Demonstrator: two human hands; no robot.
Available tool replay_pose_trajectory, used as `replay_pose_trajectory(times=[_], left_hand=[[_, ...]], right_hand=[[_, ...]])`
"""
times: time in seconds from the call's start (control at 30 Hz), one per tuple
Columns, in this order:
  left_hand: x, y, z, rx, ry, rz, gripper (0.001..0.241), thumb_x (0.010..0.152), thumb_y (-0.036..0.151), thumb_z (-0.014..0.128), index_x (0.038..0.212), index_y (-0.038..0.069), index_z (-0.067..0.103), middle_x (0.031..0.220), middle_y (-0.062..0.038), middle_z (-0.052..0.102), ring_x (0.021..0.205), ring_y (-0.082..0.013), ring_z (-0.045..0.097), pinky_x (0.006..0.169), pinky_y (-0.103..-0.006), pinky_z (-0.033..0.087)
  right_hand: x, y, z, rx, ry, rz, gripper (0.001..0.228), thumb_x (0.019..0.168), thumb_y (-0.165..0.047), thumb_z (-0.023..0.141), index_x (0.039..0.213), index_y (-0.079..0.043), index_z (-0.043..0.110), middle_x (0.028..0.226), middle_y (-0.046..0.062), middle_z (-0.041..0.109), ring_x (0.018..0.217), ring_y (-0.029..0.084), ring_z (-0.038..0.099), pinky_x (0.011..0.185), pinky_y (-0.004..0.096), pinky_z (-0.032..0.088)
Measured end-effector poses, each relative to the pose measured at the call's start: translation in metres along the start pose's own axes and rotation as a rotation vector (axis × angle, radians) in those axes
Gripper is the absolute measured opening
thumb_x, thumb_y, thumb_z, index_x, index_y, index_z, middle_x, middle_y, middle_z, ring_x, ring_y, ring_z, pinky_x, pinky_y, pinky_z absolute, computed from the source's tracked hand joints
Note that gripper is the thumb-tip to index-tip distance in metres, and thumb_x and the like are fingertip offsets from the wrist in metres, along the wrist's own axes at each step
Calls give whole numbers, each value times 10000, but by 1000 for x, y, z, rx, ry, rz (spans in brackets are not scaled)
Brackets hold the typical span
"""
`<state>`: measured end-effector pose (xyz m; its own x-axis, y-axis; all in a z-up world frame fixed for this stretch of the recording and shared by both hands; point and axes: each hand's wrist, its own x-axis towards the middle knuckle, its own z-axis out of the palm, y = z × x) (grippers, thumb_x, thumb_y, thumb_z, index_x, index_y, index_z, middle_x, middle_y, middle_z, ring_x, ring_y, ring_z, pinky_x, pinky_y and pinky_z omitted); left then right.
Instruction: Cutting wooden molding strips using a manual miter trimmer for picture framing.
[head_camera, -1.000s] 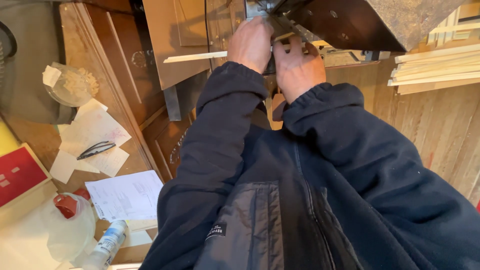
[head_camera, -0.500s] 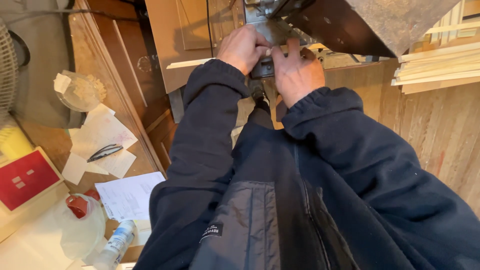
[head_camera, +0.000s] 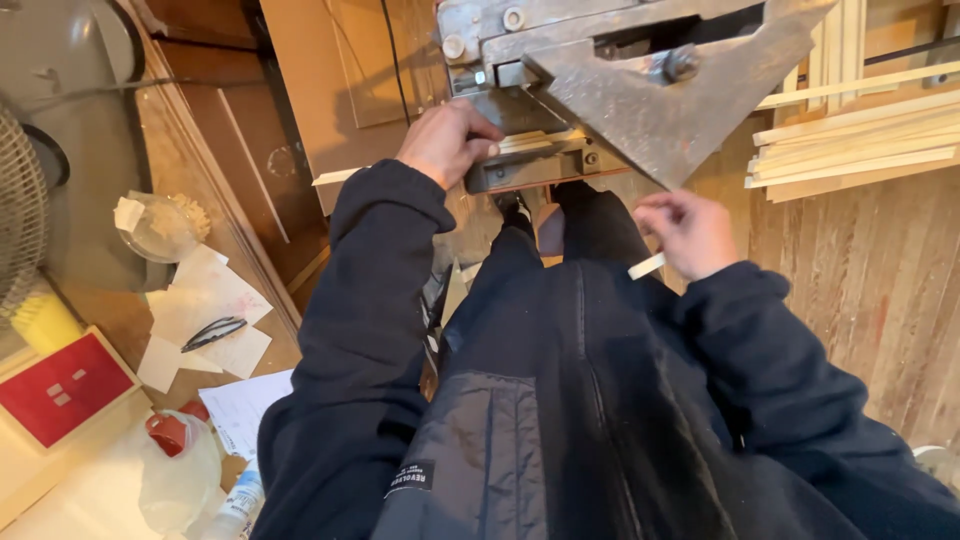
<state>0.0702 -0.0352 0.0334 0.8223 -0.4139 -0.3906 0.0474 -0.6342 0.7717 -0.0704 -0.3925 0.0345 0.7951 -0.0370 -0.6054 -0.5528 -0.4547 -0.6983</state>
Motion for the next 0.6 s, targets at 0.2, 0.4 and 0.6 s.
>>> replay_pose_trajectory(times=[0.2,0.4,0.6], left_hand=[[2,5,-2,-5,-29,-41,204,846,132,788,1041,73,798,1012,-130,724,1016,-342,687,886,-423,527],[2,7,-4,-8,-53,-70,212,859,146,789,1059,77,794,1033,-132,728,1021,-330,692,893,-419,527],[4,3,-2,-8,-62,-63,215,854,151,790,1059,83,797,1022,-129,735,1016,-320,702,896,-407,533]], right_hand=[[49,40,-42,654,194,185,365,1139,-362,654,1016,-20,616,754,-9,566,617,82,515,524,262,421],[43,5,-50,918,261,261,445,1028,-550,582,1136,-119,574,606,-42,407,443,77,329,445,240,293],[72,19,-70,1062,203,143,364,1064,-549,587,1096,-187,561,621,-55,359,480,96,233,520,247,258]])
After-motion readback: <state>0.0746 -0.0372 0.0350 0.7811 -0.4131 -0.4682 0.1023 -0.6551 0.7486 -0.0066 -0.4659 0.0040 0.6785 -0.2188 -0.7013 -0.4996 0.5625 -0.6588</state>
